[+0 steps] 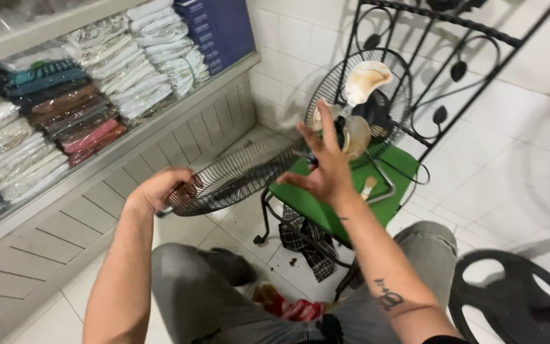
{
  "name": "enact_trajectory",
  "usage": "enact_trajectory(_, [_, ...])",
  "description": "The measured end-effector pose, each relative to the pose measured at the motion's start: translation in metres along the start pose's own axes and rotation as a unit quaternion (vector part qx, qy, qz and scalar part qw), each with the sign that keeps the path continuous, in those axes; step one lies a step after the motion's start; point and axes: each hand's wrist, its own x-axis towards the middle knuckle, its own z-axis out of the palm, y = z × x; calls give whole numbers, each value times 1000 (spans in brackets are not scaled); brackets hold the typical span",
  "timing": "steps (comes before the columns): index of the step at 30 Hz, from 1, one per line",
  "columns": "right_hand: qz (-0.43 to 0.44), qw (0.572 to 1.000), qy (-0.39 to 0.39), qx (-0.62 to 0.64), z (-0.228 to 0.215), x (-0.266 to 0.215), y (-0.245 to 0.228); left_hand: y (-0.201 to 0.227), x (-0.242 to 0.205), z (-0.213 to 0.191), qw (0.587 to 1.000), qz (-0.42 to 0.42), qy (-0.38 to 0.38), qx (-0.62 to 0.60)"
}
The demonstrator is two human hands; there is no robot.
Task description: The person disassembles and reassembles a small electric fan. They remove the front grille, detach the fan blades, and then reattach the blades and grille, securing them with a screwdriver.
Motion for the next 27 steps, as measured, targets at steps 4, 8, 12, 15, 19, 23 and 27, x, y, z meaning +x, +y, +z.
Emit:
enact_trajectory(4, [94,993,-61,-49,-54,-16,-22,50,10,26,989,11,-104,104])
enact_trajectory(8, [208,977,17,-30,-74,-31,-14,92,41,83,998,-55,3,17])
enact_trajectory(12, [369,921,117,-37,-88,-45,10,115,91,141,1000,-28,11,-5])
enact_trajectory(15, [379,902,206,22,-90,-50,33,112,141,180,992,110,-41,-50])
enact_trajectory(19, [436,862,257,35,-90,-65,56,102,224,214,976,148,-41,-156])
enact_trajectory(23, [492,803,306,139,-95,-66,72,112,280,226,922,112,-187,-321])
enact_trajectory(27, [503,752,318,284,-107,-77,88,123,300,229,985,88,-105,-102])
